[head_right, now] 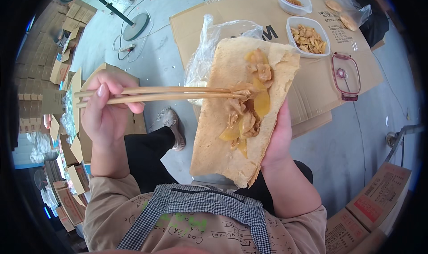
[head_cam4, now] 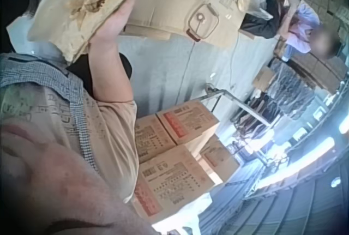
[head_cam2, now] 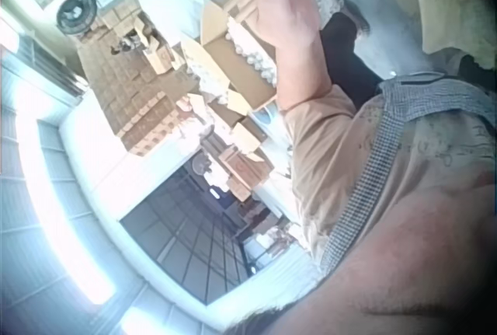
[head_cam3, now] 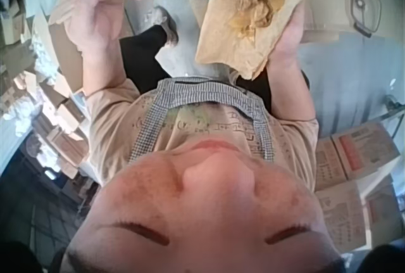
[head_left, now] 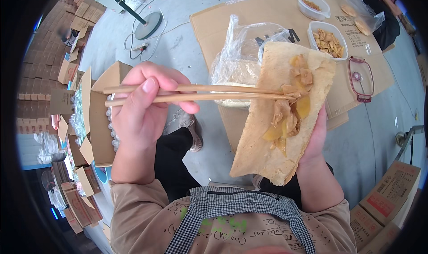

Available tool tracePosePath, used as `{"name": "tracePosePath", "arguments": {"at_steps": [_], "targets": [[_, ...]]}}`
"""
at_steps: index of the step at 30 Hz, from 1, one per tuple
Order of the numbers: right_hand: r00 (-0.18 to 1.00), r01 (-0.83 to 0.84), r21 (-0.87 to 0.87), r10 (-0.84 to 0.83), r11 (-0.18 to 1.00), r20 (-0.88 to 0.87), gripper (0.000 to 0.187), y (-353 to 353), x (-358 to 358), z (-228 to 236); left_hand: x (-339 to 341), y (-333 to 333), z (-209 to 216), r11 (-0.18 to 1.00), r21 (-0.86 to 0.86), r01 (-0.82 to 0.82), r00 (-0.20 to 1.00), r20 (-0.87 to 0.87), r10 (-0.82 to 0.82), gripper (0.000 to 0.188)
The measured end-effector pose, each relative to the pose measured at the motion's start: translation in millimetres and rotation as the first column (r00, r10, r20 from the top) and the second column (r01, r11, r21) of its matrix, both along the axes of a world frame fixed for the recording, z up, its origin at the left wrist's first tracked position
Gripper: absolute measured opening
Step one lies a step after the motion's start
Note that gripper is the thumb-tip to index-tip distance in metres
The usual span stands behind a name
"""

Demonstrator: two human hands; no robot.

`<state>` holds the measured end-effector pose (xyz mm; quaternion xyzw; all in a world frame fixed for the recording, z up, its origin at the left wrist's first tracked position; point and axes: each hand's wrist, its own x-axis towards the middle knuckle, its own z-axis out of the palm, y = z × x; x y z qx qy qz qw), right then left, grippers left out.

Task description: The person holds a thin flatbread and uses chopsticks to place shredded ingredients onto it from a plastic container. They continue adding ingredients and then fold the flatbread over the filling.

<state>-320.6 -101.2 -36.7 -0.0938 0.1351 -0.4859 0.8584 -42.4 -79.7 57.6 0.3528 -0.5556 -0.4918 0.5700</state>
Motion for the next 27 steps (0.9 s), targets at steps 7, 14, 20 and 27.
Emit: {"name": "tracePosePath", "arguments": {"at_steps": [7,14,20,27], "targets": [[1.0,0.001,0.048,0.0,0.999,-0.025,0.064,3.3,5.6,0.9,-7.8,-21.3,-20.8,0.985,0.173,0.012,0.977,-0.21,0.025,0.023],[1.0,0.003,0.048,-0.003,0.999,-0.003,0.063,5.0,0.7,1.2,-2.3,-11.2,-3.7,0.999,-0.025,-0.036,0.998,-0.054,0.035,0.024],[1.0,0.013,0.074,-0.014,0.997,0.01,0.064,4.4,1.5,2.6,-9.6,2.8,3.6,0.998,-0.058,0.001,0.985,0.171,0.008,0.023],[1.0,0.022,0.095,-0.02,0.995,-0.022,0.067,4.3,-3.7,-1.0,-14.3,12.3,18.0,1.0,-0.028,0.013,0.989,0.149,-0.008,0.021]]}}
